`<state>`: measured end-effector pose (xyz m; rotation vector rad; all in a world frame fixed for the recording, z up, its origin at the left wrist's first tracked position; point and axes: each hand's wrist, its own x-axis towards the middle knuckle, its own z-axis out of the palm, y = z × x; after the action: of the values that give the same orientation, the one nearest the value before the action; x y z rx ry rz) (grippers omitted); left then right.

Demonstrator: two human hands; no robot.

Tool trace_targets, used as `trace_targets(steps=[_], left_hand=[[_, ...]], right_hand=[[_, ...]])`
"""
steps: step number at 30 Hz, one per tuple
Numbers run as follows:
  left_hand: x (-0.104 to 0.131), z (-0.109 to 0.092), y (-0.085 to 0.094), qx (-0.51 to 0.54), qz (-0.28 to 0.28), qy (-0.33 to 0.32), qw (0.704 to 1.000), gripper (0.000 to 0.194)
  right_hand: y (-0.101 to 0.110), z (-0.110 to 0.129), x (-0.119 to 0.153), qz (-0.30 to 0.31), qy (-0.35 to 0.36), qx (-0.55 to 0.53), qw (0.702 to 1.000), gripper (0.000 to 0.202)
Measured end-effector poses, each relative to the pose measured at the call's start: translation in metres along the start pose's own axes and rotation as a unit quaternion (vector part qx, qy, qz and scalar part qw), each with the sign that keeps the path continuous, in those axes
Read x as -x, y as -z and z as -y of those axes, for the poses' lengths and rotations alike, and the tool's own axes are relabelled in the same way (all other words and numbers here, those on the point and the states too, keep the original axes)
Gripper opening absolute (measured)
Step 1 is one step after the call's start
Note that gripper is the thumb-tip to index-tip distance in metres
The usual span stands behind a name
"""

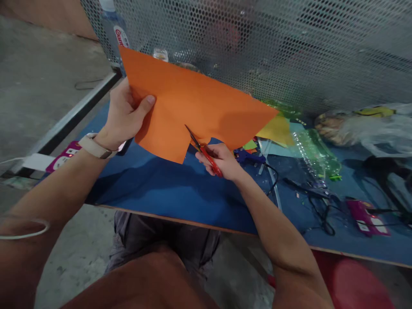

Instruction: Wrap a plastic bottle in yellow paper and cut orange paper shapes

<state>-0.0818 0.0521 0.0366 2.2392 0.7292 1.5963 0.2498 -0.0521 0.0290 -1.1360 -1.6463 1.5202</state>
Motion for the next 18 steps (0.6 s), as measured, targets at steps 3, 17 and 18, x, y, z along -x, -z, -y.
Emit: trace_targets(steps=[3,17,18], left_hand=[[0.000,-0.001,0.001,-0.018,0.011,0.002,1.000,0.056],[-0.013,-0.013,0.026,-0.043,0.032,-0.060,0.997,0.042],[-0.015,-0.015,0.031,-0.028,0.033,-0.053,0.998,0.038]], right_hand=[[0.003,0.004,0.002,0.011,-0.009,0.020,1.000,0.066],[-0.004,0.002,-0.001,-0.065,0.056,0.057,0.995,0.070],[-0.004,0.001,0.000,-0.072,0.065,0.060,0.993,0.070]])
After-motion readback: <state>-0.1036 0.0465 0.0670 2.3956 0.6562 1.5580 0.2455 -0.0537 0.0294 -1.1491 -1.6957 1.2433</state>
